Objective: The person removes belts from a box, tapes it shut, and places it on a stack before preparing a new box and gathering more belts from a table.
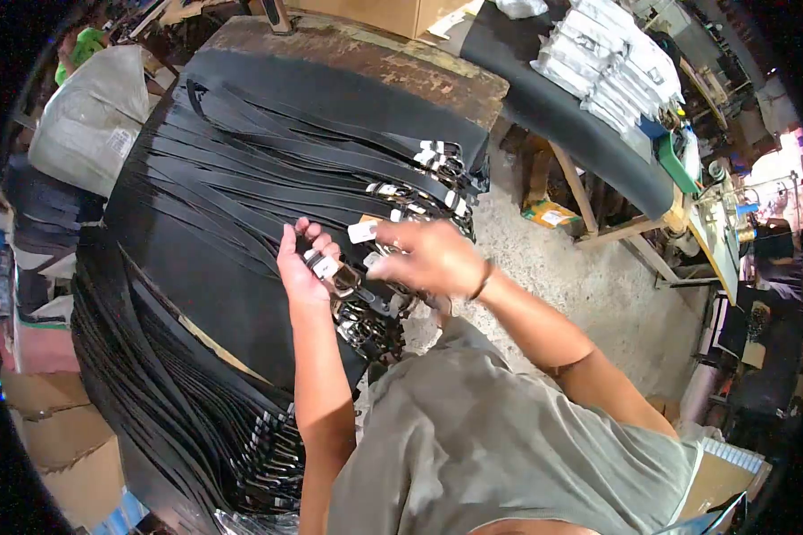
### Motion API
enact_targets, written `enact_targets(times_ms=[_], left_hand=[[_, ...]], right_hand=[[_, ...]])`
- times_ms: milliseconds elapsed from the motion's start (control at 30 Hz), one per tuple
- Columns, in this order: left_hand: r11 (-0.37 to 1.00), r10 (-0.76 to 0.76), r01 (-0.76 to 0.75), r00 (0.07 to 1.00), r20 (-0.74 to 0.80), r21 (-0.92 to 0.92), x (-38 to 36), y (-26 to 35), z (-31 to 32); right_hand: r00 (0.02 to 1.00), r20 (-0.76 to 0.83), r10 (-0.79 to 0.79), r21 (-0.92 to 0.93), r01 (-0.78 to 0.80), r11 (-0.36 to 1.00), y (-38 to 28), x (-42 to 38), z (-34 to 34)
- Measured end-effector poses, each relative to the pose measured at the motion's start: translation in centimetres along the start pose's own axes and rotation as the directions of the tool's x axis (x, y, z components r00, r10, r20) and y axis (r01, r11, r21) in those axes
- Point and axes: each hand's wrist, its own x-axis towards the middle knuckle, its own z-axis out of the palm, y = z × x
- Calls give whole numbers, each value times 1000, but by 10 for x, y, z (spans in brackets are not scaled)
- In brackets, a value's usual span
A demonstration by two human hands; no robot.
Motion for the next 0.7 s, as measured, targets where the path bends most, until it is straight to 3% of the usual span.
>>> enact_targets(times_ms=[33, 67, 100, 133, 167, 200, 267, 333, 433, 533, 567, 600, 667, 700], left_hand=[[998, -36, 37, 999, 26, -41, -1, 0, -1], [994, -69, 73, 996, 51, -80, -2, -1, -2], [997, -55, 56, 998, 29, -45, -6, -4, 3], [999, -41, 41, 999, 13, -10, -9, -9, 10], [999, -42, 42, 999, 5, 28, -10, -14, 14], [997, -46, 43, 998, 36, 62, -9, -18, 16], [991, -38, 34, 999, 27, 126, -12, -26, 20], [986, -26, 30, 999, -21, 166, -15, -33, 24], [959, -15, 47, 993, -114, 280, -16, -44, 25], [892, -5, 97, 979, -205, 441, -12, -63, 38], [882, -24, 85, 990, -137, 463, -9, -71, 43], [877, -38, 97, 990, -133, 470, -6, -79, 48], [865, -168, 228, 971, -170, 447, 2, -88, 46], [921, -159, 208, 973, -169, 330, 1, -95, 63]], right_hand=[[994, -68, 82, 41, -79, 996, 23, 4, -13], [967, -130, 219, -79, -230, 970, 59, 5, -24], [957, -189, 219, -140, -247, 959, 100, 2, -28], [960, -151, 237, -302, -273, 913, 129, -2, -33], [954, -5, 301, -372, -281, 885, 160, -6, -26], [954, -4, 300, -366, -281, 887, 164, -7, -24], [916, 187, 354, -342, -277, 898, 171, -11, -21], [945, 161, 286, -340, -219, 915, 168, -7, -25], [958, 14, 286, -296, -270, 916, 145, 4, -50], [970, 44, 239, -228, -223, 948, 110, 23, -73], [995, 6, 97, -204, -93, 975, 102, 23, -68], [994, 12, 110, -199, -106, 974, 84, 24, -62], [963, 233, 136, -130, -108, 986, 38, 23, -59], [936, 327, 126, -140, -84, 987, 32, 20, -58]])
